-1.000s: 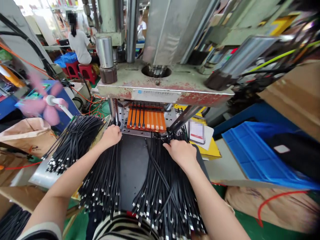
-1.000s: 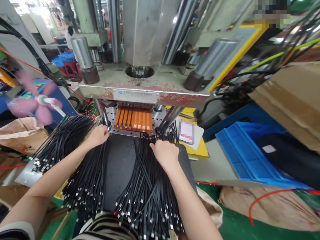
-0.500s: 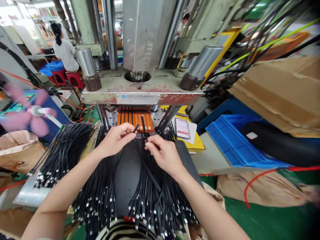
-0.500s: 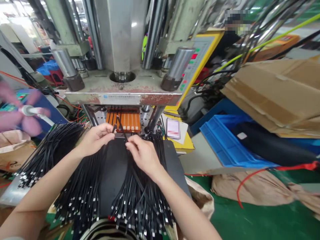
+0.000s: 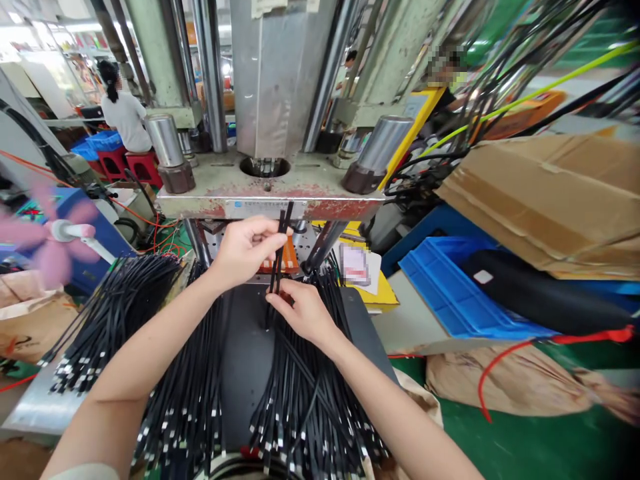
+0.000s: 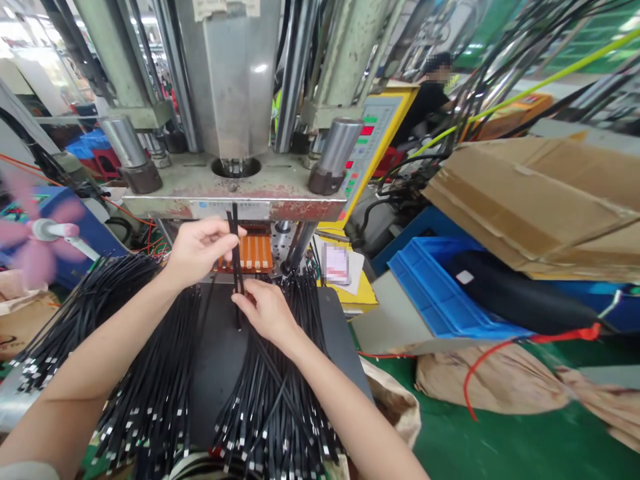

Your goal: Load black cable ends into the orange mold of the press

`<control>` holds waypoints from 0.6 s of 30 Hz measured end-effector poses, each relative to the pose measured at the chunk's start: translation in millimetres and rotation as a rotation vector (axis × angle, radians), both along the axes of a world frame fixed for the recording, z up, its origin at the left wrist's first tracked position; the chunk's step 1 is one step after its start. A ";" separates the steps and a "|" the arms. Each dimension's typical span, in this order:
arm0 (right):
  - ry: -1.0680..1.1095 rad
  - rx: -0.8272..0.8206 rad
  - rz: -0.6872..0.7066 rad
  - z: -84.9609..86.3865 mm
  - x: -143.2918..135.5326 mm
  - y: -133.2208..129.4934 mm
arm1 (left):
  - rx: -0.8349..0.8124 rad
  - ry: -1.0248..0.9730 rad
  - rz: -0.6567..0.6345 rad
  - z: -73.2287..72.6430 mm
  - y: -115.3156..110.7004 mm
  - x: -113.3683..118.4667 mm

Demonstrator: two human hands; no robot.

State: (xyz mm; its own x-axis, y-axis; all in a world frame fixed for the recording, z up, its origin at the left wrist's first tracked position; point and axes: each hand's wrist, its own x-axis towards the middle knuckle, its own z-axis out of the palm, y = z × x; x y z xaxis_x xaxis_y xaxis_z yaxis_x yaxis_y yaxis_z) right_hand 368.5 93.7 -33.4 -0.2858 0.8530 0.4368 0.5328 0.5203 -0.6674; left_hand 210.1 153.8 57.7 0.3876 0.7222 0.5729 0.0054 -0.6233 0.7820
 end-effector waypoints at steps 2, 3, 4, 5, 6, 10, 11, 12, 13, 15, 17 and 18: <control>0.001 -0.043 -0.030 -7.2 3.2 19.0 | 0.161 0.017 0.042 8.4 10.4 3.2; 0.021 -0.045 -0.064 -9.3 4.8 31.8 | 0.247 0.038 0.047 11.3 15.0 4.8; 0.045 -0.040 -0.108 -10.1 6.3 46.2 | 0.325 0.063 0.040 12.6 18.8 6.3; 0.073 -0.032 -0.157 -9.9 7.4 61.4 | 0.382 0.084 0.023 11.7 21.4 7.4; 0.103 -0.028 -0.202 -8.8 8.1 76.5 | 0.410 0.091 0.012 8.0 23.1 7.9; 0.162 -0.111 -0.304 -4.6 6.9 123.6 | 0.352 0.120 0.165 -34.3 25.9 -0.9; 0.153 -0.136 -0.309 -4.9 5.9 130.8 | 0.364 0.205 0.193 -49.2 27.8 -5.6; 0.137 -0.154 -0.314 -5.8 4.7 136.2 | 0.407 0.319 0.190 -64.3 30.5 -10.6; 0.119 -0.162 -0.318 -7.1 3.6 140.1 | 0.470 0.443 0.162 -78.8 33.9 -15.3; 0.097 -0.166 -0.319 -9.5 2.0 143.9 | 0.605 0.630 0.102 -103.2 41.7 -22.0; 0.080 -0.169 -0.311 -10.4 1.6 143.4 | 0.694 0.709 0.097 -118.7 47.6 -24.5; 0.071 -0.173 -0.304 -10.1 1.9 142.0 | 0.705 0.734 0.113 -122.6 48.8 -24.5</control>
